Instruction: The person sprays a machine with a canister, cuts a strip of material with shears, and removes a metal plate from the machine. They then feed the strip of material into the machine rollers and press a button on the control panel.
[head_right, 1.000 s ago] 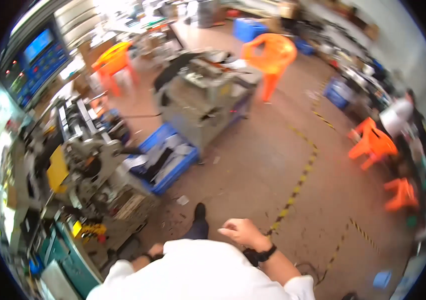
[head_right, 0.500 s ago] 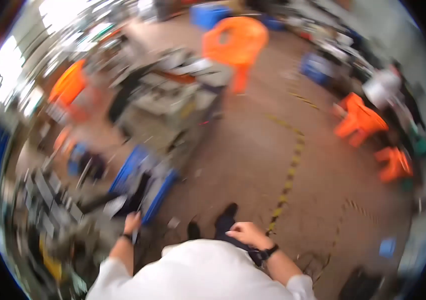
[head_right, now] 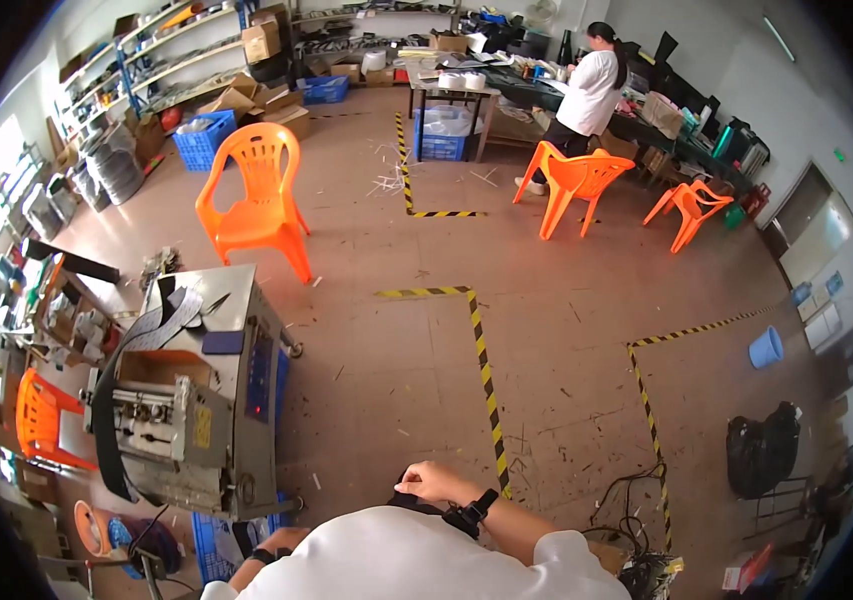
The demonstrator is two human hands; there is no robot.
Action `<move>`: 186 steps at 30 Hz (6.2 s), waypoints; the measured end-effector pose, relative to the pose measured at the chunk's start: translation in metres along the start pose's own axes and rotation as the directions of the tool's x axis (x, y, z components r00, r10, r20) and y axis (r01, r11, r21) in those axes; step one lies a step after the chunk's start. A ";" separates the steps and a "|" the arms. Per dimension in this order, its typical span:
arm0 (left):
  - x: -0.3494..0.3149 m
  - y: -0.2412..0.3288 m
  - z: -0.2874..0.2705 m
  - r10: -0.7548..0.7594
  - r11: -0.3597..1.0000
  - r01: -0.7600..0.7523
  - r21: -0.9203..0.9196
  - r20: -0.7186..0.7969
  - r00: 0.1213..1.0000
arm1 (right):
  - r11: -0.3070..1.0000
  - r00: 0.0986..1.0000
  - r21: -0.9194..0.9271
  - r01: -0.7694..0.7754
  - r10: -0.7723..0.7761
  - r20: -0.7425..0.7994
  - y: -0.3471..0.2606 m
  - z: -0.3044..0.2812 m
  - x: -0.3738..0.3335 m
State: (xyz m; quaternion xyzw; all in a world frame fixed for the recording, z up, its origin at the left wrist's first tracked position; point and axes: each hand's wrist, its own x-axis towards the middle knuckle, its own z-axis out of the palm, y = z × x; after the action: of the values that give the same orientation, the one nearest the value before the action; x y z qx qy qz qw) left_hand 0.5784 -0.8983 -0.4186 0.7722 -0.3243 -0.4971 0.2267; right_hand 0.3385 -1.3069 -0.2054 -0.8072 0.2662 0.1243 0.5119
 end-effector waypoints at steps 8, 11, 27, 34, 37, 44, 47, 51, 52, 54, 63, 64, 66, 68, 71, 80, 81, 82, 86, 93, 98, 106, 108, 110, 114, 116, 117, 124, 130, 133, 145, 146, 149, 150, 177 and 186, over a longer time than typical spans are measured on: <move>0.119 0.125 -0.078 -0.289 0.953 0.292 0.085 -0.038 0.956 | 0.985 0.983 0.168 -0.040 0.069 -0.169 0.014 -0.098 0.058; 0.182 0.092 -0.079 -0.145 0.977 0.139 0.162 0.026 0.989 | 0.990 0.981 0.136 -0.041 0.065 -0.181 0.018 -0.132 0.090; 0.409 0.255 -0.302 -0.039 0.999 0.039 -0.008 -0.368 0.929 | 0.984 0.962 0.073 -0.162 0.174 -0.211 0.034 -0.316 0.244; 0.327 0.348 -0.237 -0.395 0.910 0.255 -0.327 -0.493 0.775 | 0.996 0.993 -0.002 -0.092 0.092 0.078 0.059 -0.370 0.328; 0.279 0.302 -0.137 -0.640 0.760 0.445 -0.474 -0.424 0.641 | 0.996 0.976 -0.087 -0.017 0.035 0.215 0.059 -0.392 0.385; 0.168 0.303 0.079 -0.929 0.356 0.555 -0.752 -0.221 0.297 | 0.898 0.872 -0.268 0.348 -0.206 0.444 0.008 -0.370 0.466; 0.151 0.342 0.135 -0.971 0.236 0.500 -0.833 -0.177 0.162 | 0.858 0.784 -0.243 0.452 -0.253 0.567 -0.022 -0.327 0.475; 0.158 0.366 0.162 -0.973 0.161 0.281 -0.946 -0.104 0.206 | 0.781 0.634 -0.200 0.592 -0.297 0.714 -0.069 -0.254 0.448; 0.157 0.364 0.172 -0.960 0.156 0.244 -0.957 -0.089 0.266 | 0.764 0.614 -0.198 0.614 -0.304 0.729 -0.079 -0.239 0.437; 0.141 0.365 0.191 -0.968 0.123 0.193 -0.973 -0.074 0.240 | 0.726 0.536 -0.183 0.663 -0.290 0.793 -0.095 -0.200 0.412; 0.022 0.277 0.259 -0.996 0.048 -0.040 -0.998 -0.051 0.068 | 0.568 0.302 -0.136 0.812 -0.208 0.930 -0.150 -0.020 0.283; 0.019 0.270 0.277 -0.996 0.037 -0.039 -0.999 -0.040 0.083 | 0.544 0.264 -0.126 0.829 -0.184 0.947 -0.162 -0.001 0.268; 0.012 0.252 0.311 -0.999 -0.017 -0.266 -0.964 0.007 0.038 | 0.524 0.229 -0.119 0.844 -0.150 0.962 -0.186 0.043 0.238; 0.002 0.247 0.325 -0.999 -0.041 -0.374 -0.927 0.032 0.030 | 0.444 0.149 -0.112 0.889 -0.048 0.988 -0.203 0.084 0.217; -0.006 0.269 0.346 -0.987 -0.139 -0.529 -0.837 0.162 0.003 | 0.422 0.035 -0.030 0.906 -0.006 0.999 -0.214 0.146 0.191; -0.006 0.345 0.427 -0.920 -0.359 -0.520 -0.775 0.389 0.055 | 0.404 -0.265 0.253 0.879 -0.028 0.964 -0.260 0.376 0.120; -0.021 0.363 0.416 -0.867 -0.439 -0.601 -0.668 0.489 0.090 | 0.415 -0.285 0.284 0.864 -0.061 0.956 -0.269 0.411 0.106; 0.040 0.360 0.503 -0.858 -0.444 -0.600 -0.666 0.509 0.071 | 0.429 -0.300 0.312 0.848 -0.098 0.949 -0.278 0.445 0.096; -0.006 0.297 0.518 -0.760 -0.623 -0.237 -0.745 0.649 -0.041 | 0.671 -0.054 0.018 0.742 0.033 0.998 -0.313 0.598 0.075; -0.135 0.268 0.330 -0.528 -0.760 -0.518 -0.392 0.838 0.139 | 0.465 0.106 0.026 0.885 -0.255 0.961 -0.347 0.818 0.109; -0.156 0.260 0.334 -0.586 -0.709 -0.543 -0.450 0.804 0.099 | 0.309 0.126 -0.043 0.950 -0.255 0.959 -0.382 0.864 0.087; -0.189 0.239 0.378 -0.851 -0.488 -0.408 -0.772 0.524 0.027 | 0.555 -0.229 0.036 0.831 0.284 0.931 -0.423 0.766 0.150; -0.219 0.184 0.350 -0.905 -0.396 -0.392 -0.831 0.426 0.010 | 0.548 -0.229 0.016 0.836 0.323 0.918 -0.448 0.711 0.168; -0.248 0.152 0.330 -0.923 -0.310 -0.700 -0.643 0.379 0.060 | 0.575 -0.196 -0.036 0.818 0.336 0.921 -0.461 0.671 0.205; -0.305 0.096 0.254 -0.878 -0.428 -0.570 -0.701 0.471 0.081 | 0.508 -0.036 -0.160 0.846 0.353 0.935 -0.507 0.612 0.245; -0.307 0.080 0.246 -0.868 -0.458 -0.587 -0.668 0.478 0.133 | 0.345 0.084 -0.213 0.914 0.353 0.932 -0.515 0.601 0.254; -0.311 0.072 0.238 -0.897 -0.399 -0.595 -0.698 0.433 0.095 | 0.345 0.084 -0.213 0.914 0.351 0.932 -0.513 0.600 0.256; -0.312 0.071 0.239 -0.961 -0.227 -0.642 -0.732 0.275 0.027 | 0.398 0.184 -0.263 0.879 0.227 0.957 -0.444 0.626 0.285; -0.315 0.115 0.244 -0.905 -0.383 -0.532 -0.755 0.422 0.053 | 0.315 0.160 -0.162 0.935 0.033 0.987 -0.378 0.693 0.310; -0.294 0.145 0.280 -0.911 -0.345 -0.607 -0.716 0.412 0.031 | 0.327 0.016 0.027 0.944 -0.129 0.991 -0.384 0.744 0.243; -0.281 0.162 0.237 -0.829 -0.472 -0.595 -0.651 0.557 0.048 | 0.619 -0.314 0.532 0.578 -0.433 0.845 -0.360 0.921 0.087; -0.278 0.164 0.233 -0.828 -0.455 -0.626 -0.633 0.560 0.037 | 0.739 -0.240 0.454 0.498 -0.386 0.891 -0.362 0.920 0.086; -0.269 0.168 0.228 -0.792 -0.533 -0.550 -0.643 0.608 0.057 | 0.099 -0.507 0.600 0.794 -0.437 0.743 -0.389 0.897 0.096; -0.264 0.163 0.231 -0.799 -0.510 -0.585 -0.630 0.600 0.050 | -0.077 -0.627 0.688 0.722 -0.493 0.603 -0.396 0.897 0.111; -0.613 0.071 0.313 -0.251 0.497 -0.387 -0.777 0.298 -0.921 | 0.956 0.345 0.067 0.287 -0.169 0.923 -0.356 0.756 0.111; -0.732 0.051 0.387 -0.200 -0.161 -0.014 -0.987 0.046 -0.979 | 0.876 0.442 0.312 0.368 -0.461 0.770 -0.417 0.696 0.008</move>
State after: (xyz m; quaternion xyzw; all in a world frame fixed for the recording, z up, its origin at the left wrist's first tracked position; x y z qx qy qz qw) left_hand -0.0055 -0.4119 -0.0858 0.5948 0.7524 0.2686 -0.0894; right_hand 0.6277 -0.5492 -0.2020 -0.6661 -0.2051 0.3450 0.6287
